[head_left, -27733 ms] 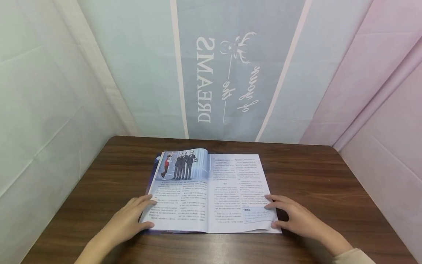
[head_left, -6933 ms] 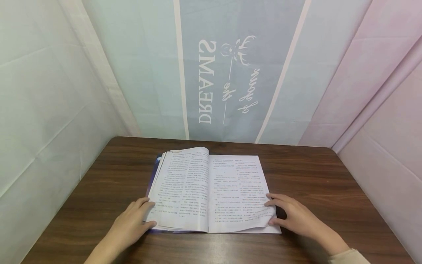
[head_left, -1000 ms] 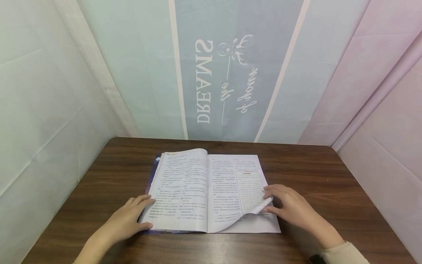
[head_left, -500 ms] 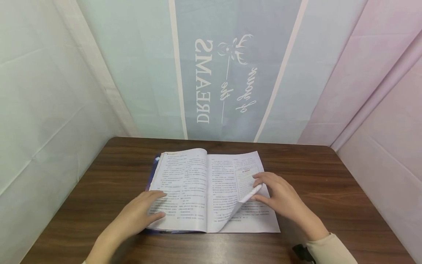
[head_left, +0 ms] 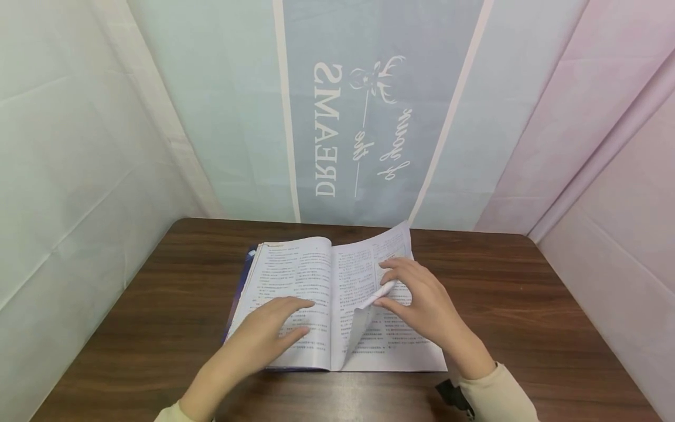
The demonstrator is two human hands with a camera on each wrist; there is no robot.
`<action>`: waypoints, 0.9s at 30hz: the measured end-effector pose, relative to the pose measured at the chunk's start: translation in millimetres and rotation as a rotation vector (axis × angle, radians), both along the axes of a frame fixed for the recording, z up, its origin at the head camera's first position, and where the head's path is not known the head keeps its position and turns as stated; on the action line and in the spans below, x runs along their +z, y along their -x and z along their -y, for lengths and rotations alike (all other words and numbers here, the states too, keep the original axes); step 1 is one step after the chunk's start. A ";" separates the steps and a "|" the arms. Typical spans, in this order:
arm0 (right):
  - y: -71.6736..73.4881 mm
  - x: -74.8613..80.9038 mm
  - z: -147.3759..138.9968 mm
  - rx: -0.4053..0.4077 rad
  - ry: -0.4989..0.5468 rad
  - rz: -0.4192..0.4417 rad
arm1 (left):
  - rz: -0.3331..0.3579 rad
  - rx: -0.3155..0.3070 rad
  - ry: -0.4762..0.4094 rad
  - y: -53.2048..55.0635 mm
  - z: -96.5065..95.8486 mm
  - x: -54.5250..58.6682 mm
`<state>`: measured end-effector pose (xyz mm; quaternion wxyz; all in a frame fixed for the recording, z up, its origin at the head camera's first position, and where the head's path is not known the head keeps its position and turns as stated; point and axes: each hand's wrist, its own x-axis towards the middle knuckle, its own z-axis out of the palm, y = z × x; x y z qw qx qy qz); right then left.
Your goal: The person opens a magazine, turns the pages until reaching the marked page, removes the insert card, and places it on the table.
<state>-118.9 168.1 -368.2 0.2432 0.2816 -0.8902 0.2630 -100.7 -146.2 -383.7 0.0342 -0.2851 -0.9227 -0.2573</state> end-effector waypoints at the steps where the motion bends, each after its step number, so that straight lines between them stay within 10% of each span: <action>1: 0.1 1.3 3.2 0.009 0.003 -0.014 | -0.019 -0.021 -0.004 -0.4 -4.8 2.2; 16: -3.2 24.7 30.4 0.082 -0.014 -0.105 | -0.245 -0.190 -0.178 -3.1 -53.0 27.3; 27: -6.4 36.1 35.2 0.109 0.035 -0.099 | -0.320 -0.113 -0.257 0.5 -60.5 27.6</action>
